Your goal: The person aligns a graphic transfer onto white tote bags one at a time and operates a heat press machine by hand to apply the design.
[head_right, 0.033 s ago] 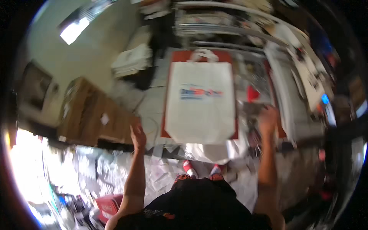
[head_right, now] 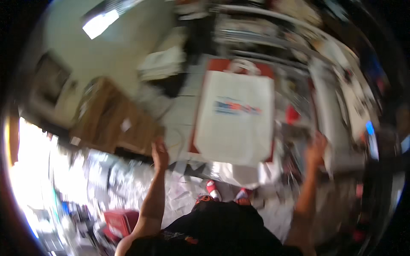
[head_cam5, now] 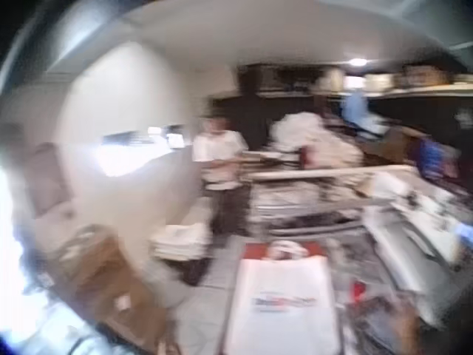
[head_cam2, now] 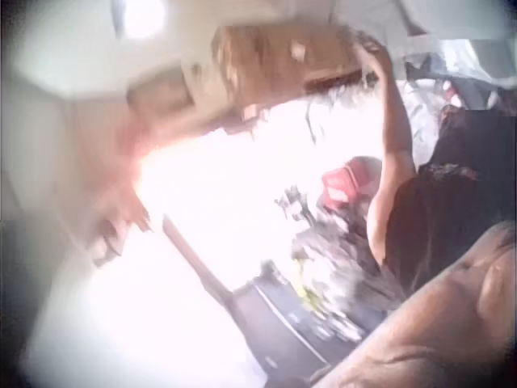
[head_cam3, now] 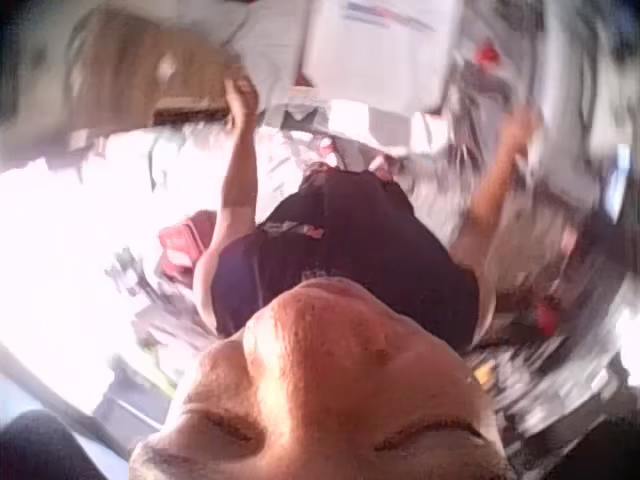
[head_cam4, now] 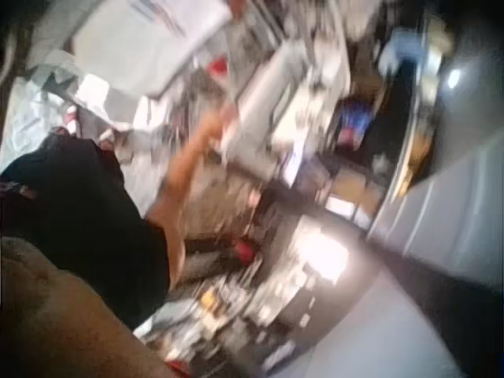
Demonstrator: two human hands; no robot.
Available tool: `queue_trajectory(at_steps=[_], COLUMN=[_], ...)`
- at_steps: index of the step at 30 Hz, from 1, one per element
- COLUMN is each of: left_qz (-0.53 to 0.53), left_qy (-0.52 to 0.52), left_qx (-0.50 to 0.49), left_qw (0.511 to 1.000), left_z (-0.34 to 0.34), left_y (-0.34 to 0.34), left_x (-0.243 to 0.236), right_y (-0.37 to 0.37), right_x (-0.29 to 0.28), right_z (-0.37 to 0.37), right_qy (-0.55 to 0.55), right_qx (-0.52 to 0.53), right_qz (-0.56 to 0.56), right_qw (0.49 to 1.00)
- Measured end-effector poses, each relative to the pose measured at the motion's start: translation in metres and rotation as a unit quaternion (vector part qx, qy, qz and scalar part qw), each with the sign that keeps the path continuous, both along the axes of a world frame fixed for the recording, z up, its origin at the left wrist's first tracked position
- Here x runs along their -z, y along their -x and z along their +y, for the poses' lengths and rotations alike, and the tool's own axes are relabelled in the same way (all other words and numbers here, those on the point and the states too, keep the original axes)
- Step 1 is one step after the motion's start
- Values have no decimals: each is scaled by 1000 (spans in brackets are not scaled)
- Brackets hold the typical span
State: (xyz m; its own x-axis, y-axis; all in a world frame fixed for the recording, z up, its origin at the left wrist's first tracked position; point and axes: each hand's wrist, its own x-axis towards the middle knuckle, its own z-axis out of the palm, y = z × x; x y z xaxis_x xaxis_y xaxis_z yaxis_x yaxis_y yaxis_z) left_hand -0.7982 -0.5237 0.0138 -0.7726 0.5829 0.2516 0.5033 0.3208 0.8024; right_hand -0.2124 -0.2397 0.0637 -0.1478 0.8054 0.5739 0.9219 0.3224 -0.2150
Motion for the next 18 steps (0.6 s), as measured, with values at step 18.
queue_trajectory(at_steps=[18], left_qz=[-303], left_qy=[470], left_qx=[-104], left_qw=[822], left_z=[-413], left_y=[-172], left_x=[194], right_y=[112], right_x=[-49], right_z=[54], right_qy=[107], right_qx=[-112], right_qz=[-60], right_qw=[986])
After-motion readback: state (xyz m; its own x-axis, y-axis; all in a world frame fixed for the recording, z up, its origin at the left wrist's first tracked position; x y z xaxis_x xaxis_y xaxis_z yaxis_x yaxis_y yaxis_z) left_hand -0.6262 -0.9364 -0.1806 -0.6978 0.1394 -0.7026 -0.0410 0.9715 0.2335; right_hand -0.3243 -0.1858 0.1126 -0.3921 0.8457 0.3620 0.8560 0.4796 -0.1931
